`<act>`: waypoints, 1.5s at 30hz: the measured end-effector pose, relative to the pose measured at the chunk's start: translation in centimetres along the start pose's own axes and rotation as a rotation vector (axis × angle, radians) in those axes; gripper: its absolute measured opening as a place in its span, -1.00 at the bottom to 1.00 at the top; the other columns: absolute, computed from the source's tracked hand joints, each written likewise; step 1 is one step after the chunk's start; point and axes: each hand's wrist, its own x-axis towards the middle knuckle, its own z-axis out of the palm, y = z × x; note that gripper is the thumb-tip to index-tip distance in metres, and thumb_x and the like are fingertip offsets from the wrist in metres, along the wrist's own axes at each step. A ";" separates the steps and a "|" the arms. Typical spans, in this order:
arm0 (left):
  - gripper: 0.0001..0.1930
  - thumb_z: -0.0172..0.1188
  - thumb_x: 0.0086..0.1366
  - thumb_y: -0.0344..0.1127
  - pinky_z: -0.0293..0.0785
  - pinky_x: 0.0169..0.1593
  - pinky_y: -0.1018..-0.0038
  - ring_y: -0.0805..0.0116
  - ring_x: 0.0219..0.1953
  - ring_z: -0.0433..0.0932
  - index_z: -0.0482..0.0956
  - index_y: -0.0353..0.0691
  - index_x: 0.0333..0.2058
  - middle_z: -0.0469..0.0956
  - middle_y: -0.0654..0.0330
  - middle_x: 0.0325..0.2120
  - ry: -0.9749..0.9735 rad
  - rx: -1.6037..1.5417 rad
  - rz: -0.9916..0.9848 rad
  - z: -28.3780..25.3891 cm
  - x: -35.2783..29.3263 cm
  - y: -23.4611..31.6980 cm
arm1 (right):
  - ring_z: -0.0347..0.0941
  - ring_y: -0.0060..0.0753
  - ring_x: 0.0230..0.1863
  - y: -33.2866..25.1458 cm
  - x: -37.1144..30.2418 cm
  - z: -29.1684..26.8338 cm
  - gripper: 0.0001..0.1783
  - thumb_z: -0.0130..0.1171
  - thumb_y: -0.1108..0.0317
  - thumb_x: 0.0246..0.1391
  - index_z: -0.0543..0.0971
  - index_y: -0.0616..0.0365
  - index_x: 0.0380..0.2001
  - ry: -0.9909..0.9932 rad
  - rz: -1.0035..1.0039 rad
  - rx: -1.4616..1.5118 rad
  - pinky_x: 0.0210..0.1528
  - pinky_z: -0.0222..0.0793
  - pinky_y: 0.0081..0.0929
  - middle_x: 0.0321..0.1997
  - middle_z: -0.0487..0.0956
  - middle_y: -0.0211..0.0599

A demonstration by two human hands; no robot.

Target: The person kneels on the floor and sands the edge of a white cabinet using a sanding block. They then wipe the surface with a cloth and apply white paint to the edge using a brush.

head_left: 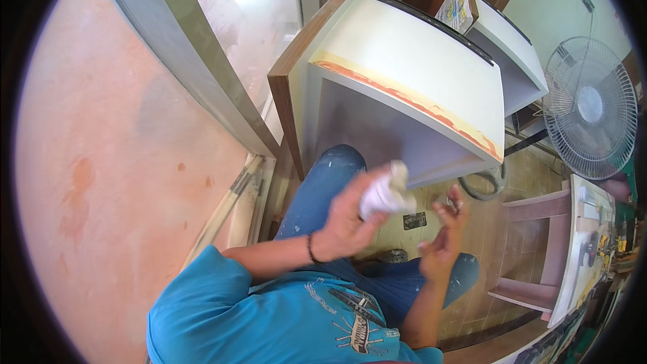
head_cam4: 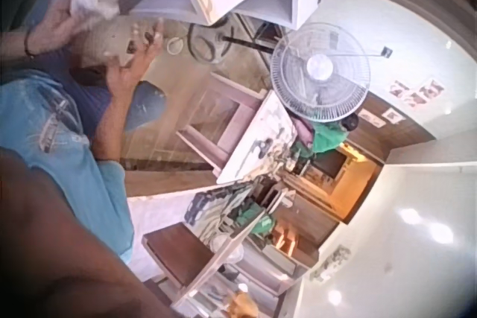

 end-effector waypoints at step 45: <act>-0.19 0.12 0.53 -0.41 0.12 0.52 0.19 0.07 0.49 0.23 -0.09 -0.14 0.61 0.13 -0.03 0.54 -0.912 -0.639 -0.377 21.3 -2.9 -5.5 | 0.43 -0.31 0.29 3.7 -9.7 -9.5 -0.14 0.32 0.03 0.38 0.19 0.18 0.53 0.573 0.575 -0.042 0.36 0.36 -0.26 0.27 0.54 -0.19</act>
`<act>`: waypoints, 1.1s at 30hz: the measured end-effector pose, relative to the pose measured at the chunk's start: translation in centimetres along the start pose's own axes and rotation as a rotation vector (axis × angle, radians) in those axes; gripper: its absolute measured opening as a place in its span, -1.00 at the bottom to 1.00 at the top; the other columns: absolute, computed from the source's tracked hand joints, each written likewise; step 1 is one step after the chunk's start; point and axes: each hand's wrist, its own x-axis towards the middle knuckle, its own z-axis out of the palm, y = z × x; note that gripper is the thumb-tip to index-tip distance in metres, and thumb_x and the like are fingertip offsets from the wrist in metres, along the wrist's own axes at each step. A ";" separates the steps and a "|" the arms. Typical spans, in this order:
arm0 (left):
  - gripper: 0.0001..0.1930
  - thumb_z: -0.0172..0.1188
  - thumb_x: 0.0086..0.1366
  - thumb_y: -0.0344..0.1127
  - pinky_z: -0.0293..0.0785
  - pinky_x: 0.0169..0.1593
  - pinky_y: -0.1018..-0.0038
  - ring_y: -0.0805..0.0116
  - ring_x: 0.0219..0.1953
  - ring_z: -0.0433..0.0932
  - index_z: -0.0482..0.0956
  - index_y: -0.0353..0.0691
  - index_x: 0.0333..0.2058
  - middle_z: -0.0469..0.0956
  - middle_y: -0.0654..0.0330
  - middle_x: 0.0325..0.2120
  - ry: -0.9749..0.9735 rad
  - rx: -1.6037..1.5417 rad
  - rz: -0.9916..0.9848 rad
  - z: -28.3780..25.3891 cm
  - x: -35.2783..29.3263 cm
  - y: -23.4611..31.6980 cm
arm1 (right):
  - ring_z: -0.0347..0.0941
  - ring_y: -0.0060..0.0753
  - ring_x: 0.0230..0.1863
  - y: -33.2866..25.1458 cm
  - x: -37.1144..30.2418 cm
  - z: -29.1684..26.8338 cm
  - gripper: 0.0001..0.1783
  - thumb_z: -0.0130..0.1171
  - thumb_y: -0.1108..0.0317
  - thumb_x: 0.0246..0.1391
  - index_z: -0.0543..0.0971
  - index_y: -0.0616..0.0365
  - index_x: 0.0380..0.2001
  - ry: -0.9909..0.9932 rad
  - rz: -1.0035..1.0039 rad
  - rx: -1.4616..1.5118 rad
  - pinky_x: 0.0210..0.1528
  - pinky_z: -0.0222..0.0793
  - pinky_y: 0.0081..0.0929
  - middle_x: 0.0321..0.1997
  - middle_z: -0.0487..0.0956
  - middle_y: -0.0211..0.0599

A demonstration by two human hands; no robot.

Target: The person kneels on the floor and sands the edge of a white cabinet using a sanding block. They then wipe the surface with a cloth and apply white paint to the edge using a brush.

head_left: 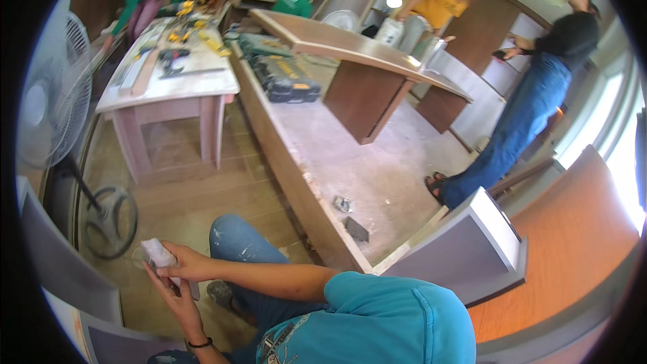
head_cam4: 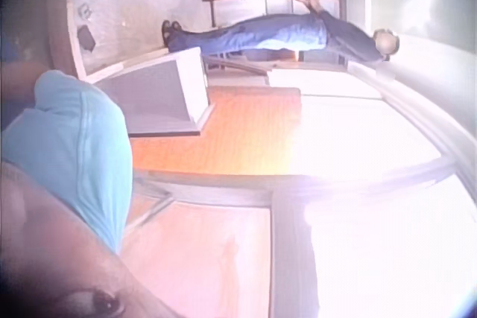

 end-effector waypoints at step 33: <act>-0.65 0.11 0.55 -0.35 0.55 0.00 0.22 -0.06 -0.13 0.65 0.58 -0.45 0.17 0.65 -0.19 0.01 -0.245 0.791 -0.039 -3.1 -0.1 -2.5 | 0.61 0.01 0.08 2.4 -31.4 -24.5 -0.48 0.33 0.06 0.16 0.64 -0.12 0.19 0.756 0.746 -1.481 0.08 0.56 -0.03 0.13 0.66 -0.15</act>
